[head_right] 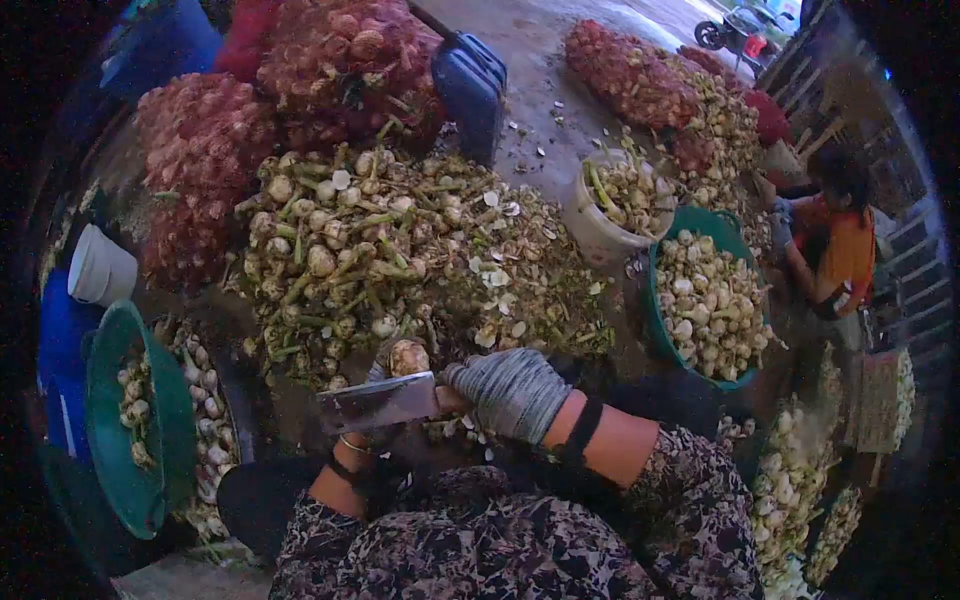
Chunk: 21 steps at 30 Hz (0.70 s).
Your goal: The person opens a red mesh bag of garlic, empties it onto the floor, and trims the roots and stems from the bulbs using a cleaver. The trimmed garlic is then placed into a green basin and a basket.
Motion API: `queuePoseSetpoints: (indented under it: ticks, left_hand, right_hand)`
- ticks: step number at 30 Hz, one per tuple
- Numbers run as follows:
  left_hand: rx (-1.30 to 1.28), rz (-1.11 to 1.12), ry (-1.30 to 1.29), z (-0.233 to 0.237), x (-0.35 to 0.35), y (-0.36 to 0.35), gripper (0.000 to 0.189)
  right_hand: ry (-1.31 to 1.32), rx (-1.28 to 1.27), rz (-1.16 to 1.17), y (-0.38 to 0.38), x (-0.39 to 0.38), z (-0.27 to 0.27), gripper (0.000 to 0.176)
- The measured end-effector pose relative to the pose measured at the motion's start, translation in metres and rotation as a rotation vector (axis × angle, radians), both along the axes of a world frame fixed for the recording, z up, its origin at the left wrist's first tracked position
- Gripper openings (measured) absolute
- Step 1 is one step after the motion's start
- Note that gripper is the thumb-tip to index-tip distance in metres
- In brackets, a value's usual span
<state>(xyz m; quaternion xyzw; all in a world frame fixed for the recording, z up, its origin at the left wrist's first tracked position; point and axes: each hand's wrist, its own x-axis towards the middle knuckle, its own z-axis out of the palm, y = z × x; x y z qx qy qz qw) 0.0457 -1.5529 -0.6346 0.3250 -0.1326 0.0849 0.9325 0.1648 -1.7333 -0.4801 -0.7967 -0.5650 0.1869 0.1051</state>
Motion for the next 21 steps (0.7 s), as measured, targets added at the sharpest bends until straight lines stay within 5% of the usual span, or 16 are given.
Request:
queuePoseSetpoints:
  ticks: [1, 3, 9, 13, 15, 17, 18, 21]
  left_hand:
    - [-0.001, -0.003, 0.005, -0.007, -0.001, 0.000, 0.037]
    - [-0.395, -0.183, 0.090, -0.021, -0.004, 0.001, 0.041]
    - [0.572, 0.194, 0.380, -0.022, -0.011, -0.003, 0.032]
    - [1.076, 0.224, 0.384, 0.011, -0.015, -0.007, 0.029]
    - [0.983, 0.573, 0.434, 0.057, -0.032, -0.017, 0.024]
    - [0.483, 0.582, 0.202, 0.120, -0.035, 0.023, 0.023]
    - [0.472, 0.585, 0.214, 0.135, -0.048, 0.044, 0.023]
    - [-0.309, 0.765, -0.122, 0.161, -0.081, 0.107, 0.068]
  right_hand:
    - [0.005, -0.001, -0.003, 0.002, 0.000, -0.002, 0.022]
    - [0.010, -0.125, 0.027, 0.007, 0.002, -0.003, 0.021]
    - [0.124, -0.119, -0.079, 0.006, 0.024, -0.053, 0.021]
    - [0.059, -0.097, -0.242, -0.003, 0.049, -0.097, 0.027]
    - [0.026, -0.294, -0.456, -0.028, 0.092, -0.112, 0.034]
    - [0.112, -0.296, -0.597, -0.032, 0.095, -0.105, 0.031]
    - [0.135, -0.108, -0.624, -0.029, 0.091, -0.094, 0.032]
    - [0.124, 0.151, -0.604, -0.012, 0.071, -0.053, 0.033]
